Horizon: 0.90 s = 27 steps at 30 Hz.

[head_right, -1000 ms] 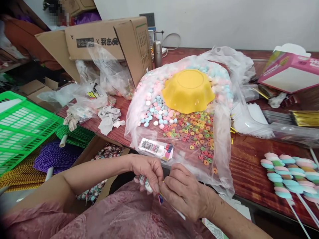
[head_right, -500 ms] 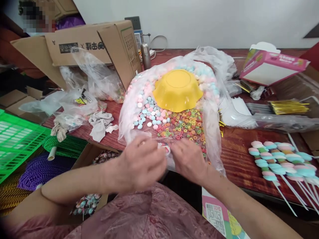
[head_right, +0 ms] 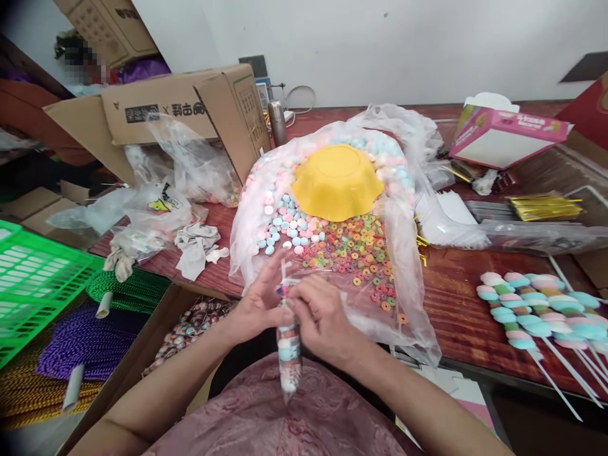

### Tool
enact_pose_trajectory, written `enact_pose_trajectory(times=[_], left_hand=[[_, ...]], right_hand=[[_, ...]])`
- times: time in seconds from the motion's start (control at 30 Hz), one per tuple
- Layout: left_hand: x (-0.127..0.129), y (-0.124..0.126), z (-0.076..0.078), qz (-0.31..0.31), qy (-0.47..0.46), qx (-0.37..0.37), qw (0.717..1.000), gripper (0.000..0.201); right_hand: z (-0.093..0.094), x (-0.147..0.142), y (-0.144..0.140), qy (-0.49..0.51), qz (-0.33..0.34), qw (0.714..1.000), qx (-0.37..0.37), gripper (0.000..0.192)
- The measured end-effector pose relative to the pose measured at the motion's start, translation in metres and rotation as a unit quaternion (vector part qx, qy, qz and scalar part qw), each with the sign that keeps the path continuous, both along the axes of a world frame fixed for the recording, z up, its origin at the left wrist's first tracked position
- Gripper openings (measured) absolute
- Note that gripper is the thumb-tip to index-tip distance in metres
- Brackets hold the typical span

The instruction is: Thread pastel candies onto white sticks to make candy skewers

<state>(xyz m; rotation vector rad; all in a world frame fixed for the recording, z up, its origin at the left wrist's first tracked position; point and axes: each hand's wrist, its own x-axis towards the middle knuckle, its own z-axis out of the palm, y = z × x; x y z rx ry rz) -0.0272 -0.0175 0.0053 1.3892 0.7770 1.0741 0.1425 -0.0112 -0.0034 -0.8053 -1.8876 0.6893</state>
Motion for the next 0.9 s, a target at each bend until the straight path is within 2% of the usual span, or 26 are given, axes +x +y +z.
enact_pose_trajectory(times=[0.07, 0.1, 0.17, 0.2, 0.23, 0.27, 0.3, 0.33, 0.37, 0.4, 0.43, 0.47, 0.5, 0.57, 0.63, 0.7, 0.77, 0.83, 0.9], left_hand=[[-0.022, -0.016, -0.001, 0.009, -0.011, -0.095, 0.995, 0.109], [-0.038, -0.024, -0.001, 0.007, 0.018, -0.130, 0.991, 0.108], [-0.077, -0.039, -0.002, -0.045, 0.144, -0.200, 0.968, 0.088], [-0.097, -0.046, -0.003, -0.072, 0.241, -0.217, 0.943, 0.071], [-0.115, -0.052, -0.005, -0.078, 0.363, -0.215, 0.903, 0.059], [-0.130, -0.056, -0.008, -0.064, 0.498, -0.203, 0.841, 0.055], [-0.139, -0.058, -0.010, -0.024, 0.611, -0.181, 0.771, 0.052], [-0.142, -0.059, -0.013, 0.002, 0.675, -0.136, 0.725, 0.046], [-0.137, -0.058, -0.014, 0.022, 0.701, -0.076, 0.709, 0.040], [-0.126, -0.055, -0.016, 0.029, 0.692, -0.005, 0.721, 0.033], [-0.108, -0.051, -0.016, 0.016, 0.645, 0.079, 0.760, 0.027], [-0.086, -0.044, -0.016, 0.012, 0.601, 0.154, 0.784, 0.026], [-0.062, -0.036, -0.015, -0.004, 0.583, 0.214, 0.784, 0.025], [-0.017, -0.016, -0.016, -0.048, 0.595, 0.285, 0.750, 0.020], [0.012, 0.001, -0.020, -0.068, 0.644, 0.286, 0.706, 0.019], [0.023, 0.009, -0.029, -0.083, 0.667, 0.283, 0.684, 0.020], [0.019, 0.009, -0.041, -0.077, 0.665, 0.286, 0.686, 0.022], [0.009, 0.008, -0.054, -0.034, 0.634, 0.305, 0.710, 0.022], [0.000, 0.008, -0.066, 0.036, 0.561, 0.334, 0.757, 0.021]], right_hand=[[-0.005, -0.022, -0.008, 0.023, 0.036, 0.997, 0.058, 0.016], [-0.009, -0.033, -0.013, 0.013, 0.054, 0.996, 0.072, 0.017], [-0.018, -0.050, -0.023, -0.051, 0.075, 0.992, 0.089, 0.023], [-0.022, -0.055, -0.027, -0.095, 0.083, 0.988, 0.091, 0.027], [-0.025, -0.056, -0.029, -0.136, 0.086, 0.982, 0.095, 0.030], [-0.028, -0.054, -0.031, -0.169, 0.085, 0.977, 0.101, 0.032], [-0.030, -0.050, -0.031, -0.196, 0.076, 0.972, 0.102, 0.031], [-0.032, -0.043, -0.029, -0.215, 0.062, 0.969, 0.102, 0.028], [-0.034, -0.034, -0.027, -0.228, 0.040, 0.968, 0.100, 0.025], [-0.035, -0.024, -0.025, -0.235, 0.012, 0.967, 0.096, 0.024], [-0.037, -0.013, -0.021, -0.235, -0.019, 0.968, 0.090, 0.025], [-0.038, -0.003, -0.018, -0.229, -0.047, 0.969, 0.083, 0.026], [-0.040, 0.008, -0.014, -0.218, -0.072, 0.970, 0.078, 0.026], [-0.044, 0.027, -0.007, -0.192, -0.120, 0.971, 0.073, 0.022], [-0.047, 0.043, -0.005, -0.183, -0.153, 0.968, 0.076, 0.019], [-0.049, 0.054, -0.008, -0.217, -0.155, 0.960, 0.085, 0.021], [-0.049, 0.058, -0.014, -0.278, -0.141, 0.946, 0.087, 0.022], [-0.050, 0.055, -0.019, -0.327, -0.131, 0.933, 0.078, 0.021], [-0.050, 0.047, -0.020, -0.345, -0.133, 0.927, 0.064, 0.020]])
